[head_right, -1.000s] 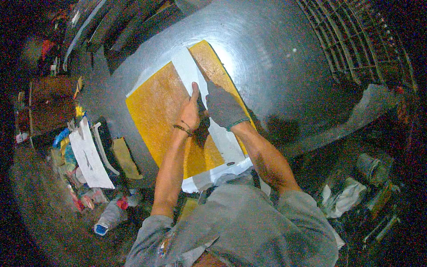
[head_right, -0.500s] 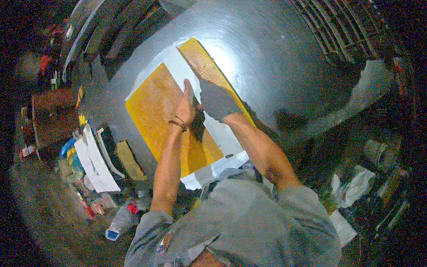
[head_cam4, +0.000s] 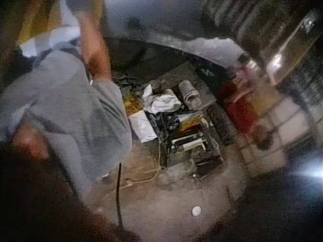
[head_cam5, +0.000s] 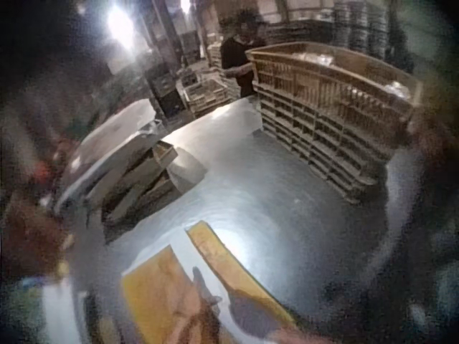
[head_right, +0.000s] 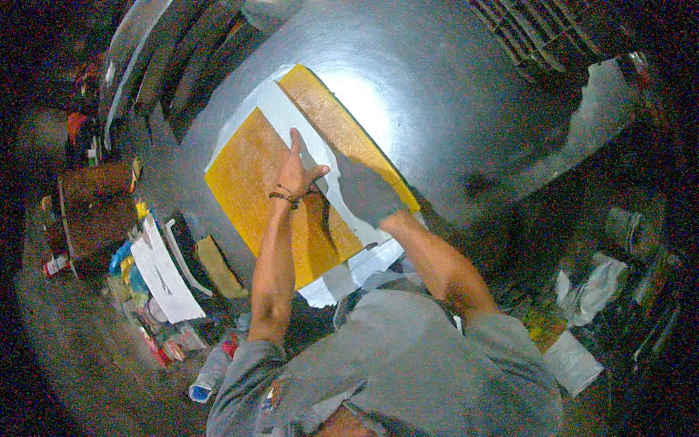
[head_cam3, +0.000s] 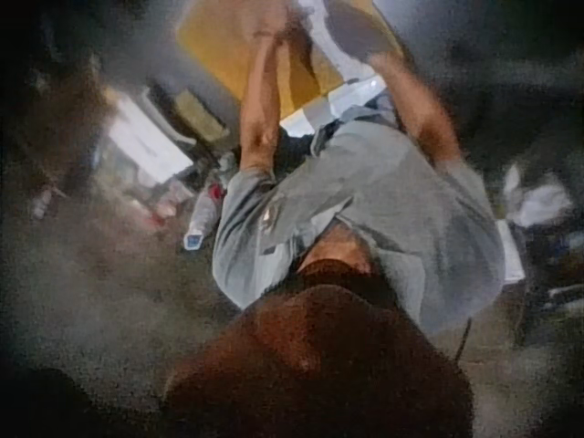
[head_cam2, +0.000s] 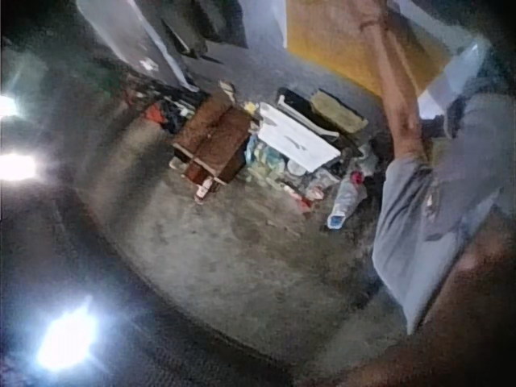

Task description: The person uses a knife to cut a yellow sheet placed on a white backing into multiple strips. After cutting, they lift the sheet and place it into a metal tray, then use a blue scraper to smooth the surface inside the tray.

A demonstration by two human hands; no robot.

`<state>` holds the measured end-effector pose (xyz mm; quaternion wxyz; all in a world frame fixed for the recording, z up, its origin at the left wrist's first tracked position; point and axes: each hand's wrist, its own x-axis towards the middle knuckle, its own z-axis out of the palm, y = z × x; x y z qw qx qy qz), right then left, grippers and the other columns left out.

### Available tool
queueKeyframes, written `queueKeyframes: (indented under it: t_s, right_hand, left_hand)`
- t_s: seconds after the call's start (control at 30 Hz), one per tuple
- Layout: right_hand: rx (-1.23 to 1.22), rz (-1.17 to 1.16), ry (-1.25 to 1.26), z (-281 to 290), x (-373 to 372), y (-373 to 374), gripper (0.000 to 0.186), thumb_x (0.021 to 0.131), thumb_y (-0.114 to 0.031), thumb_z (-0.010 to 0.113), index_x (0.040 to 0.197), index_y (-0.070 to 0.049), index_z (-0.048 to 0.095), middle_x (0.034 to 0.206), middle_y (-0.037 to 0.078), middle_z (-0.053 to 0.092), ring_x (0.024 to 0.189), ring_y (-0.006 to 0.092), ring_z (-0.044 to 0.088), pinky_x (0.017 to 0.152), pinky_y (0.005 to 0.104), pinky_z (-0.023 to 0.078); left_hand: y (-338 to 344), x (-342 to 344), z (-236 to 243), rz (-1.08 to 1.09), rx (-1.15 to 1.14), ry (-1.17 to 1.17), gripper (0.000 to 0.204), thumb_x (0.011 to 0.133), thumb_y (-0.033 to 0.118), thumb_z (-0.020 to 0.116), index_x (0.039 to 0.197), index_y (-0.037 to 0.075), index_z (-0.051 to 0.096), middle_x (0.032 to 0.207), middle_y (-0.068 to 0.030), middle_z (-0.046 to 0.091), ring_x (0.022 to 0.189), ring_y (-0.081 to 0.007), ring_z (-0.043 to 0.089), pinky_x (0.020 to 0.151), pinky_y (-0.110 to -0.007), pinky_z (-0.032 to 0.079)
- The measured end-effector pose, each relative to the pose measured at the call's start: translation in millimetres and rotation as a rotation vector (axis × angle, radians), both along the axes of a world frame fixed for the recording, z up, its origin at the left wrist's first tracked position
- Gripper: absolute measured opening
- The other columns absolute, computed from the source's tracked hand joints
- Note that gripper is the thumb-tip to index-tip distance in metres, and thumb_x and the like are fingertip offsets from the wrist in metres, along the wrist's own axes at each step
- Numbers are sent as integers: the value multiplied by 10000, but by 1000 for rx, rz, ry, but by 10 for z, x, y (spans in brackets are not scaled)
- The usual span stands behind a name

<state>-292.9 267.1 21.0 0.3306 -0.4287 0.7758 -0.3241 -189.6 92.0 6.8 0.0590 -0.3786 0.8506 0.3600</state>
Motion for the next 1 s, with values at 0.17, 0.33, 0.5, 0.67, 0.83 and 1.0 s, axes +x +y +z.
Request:
queueKeyframes:
  t_s: [0.17,0.33,0.5,0.67,0.83,1.0]
  right_hand:
    - [-13,20,-13,9,74,318,426,973,-151,489,1351,41,436,1017,327,634,955,458,637,838,557,481]
    - [67,48,-46,76,20,300,444,971,-143,490,1371,39,425,1004,319,636,924,452,639,807,540,490]
    - [76,49,-3,163,206,911,404,977,-150,482,1340,24,446,921,285,643,842,443,635,743,522,498]
    - [17,20,-10,23,194,772,404,979,-153,486,1342,21,449,912,255,647,853,421,644,747,520,502]
    - [64,34,-60,134,334,1286,415,968,-152,504,1342,19,446,878,235,656,823,398,655,725,510,510]
    - [11,22,31,-23,356,1200,447,959,-149,512,1359,32,428,895,233,655,822,392,658,711,503,518]
  left_hand:
    - [-53,45,-63,-11,34,-7,1250,710,251,890,1542,-77,16,1548,-338,268,1432,-374,356,1158,-375,333]
    - [-38,-12,-30,-3,91,4,1247,719,257,887,1549,-56,12,1530,-312,257,1359,-339,357,1095,-373,350]
    - [34,-14,12,12,12,8,1186,752,150,865,1577,28,21,1258,-356,574,874,-300,677,716,-379,572]
    - [-8,-64,69,0,66,-40,1222,725,274,883,1550,-64,48,1560,-326,263,1425,-364,370,1145,-381,352]
    - [-147,18,-109,-16,53,-63,1210,738,253,875,1551,-62,36,1535,-345,301,1393,-360,410,1098,-371,413]
    - [11,-105,91,-5,68,-50,1196,749,241,870,1546,-74,36,1504,-337,363,1364,-364,443,1102,-391,410]
